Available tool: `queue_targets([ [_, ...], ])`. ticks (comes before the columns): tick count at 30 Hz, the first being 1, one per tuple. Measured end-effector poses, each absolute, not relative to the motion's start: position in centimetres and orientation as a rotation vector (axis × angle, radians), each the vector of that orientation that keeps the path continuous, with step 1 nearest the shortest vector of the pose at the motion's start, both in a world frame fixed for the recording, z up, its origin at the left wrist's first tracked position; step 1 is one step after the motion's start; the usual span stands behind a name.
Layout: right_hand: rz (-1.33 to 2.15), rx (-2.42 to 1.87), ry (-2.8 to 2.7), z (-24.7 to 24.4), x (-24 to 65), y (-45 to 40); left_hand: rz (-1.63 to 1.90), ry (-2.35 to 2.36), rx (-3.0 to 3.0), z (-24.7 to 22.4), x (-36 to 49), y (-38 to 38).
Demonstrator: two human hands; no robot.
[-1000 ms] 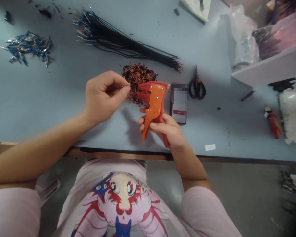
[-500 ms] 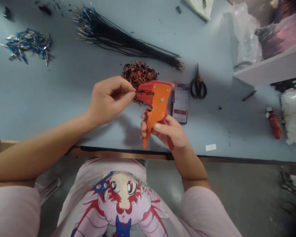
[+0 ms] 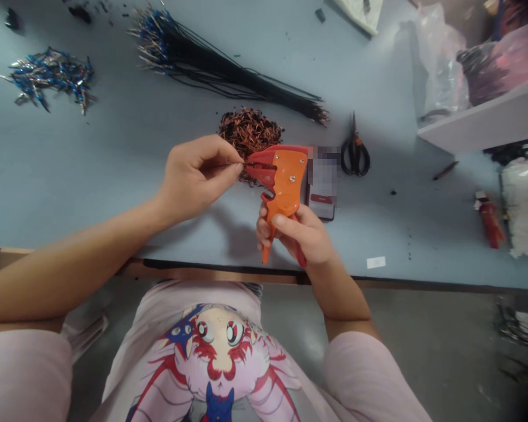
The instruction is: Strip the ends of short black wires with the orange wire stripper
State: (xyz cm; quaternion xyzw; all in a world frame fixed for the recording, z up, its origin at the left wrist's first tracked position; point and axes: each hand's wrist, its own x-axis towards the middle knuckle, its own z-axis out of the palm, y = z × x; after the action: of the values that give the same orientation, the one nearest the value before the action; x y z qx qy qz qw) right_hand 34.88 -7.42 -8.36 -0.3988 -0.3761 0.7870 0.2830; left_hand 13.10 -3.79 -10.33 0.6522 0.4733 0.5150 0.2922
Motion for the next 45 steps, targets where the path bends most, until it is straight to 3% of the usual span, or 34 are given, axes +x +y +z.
queue_targets([
  [20, 2.112, -0.974, -1.105, -8.1, 35.1, -7.0, 1.370, 1.287, 1.825, -10.3, 13.1, -3.8],
  [26, 1.705, -1.155, -1.174, -7.6, 36.0, -6.3, 1.537, 1.273, 1.965, -9.9, 13.1, -3.8],
  [32, 1.208, -1.253, -1.474, -8.0, 35.3, -7.0, 1.348, 1.119, 2.461, -10.4, 13.8, -5.6],
  [45, 1.064, -1.256, -1.844, -8.0, 34.5, -8.0, 1.287, 0.880, 2.741, -10.4, 14.3, -6.0],
])
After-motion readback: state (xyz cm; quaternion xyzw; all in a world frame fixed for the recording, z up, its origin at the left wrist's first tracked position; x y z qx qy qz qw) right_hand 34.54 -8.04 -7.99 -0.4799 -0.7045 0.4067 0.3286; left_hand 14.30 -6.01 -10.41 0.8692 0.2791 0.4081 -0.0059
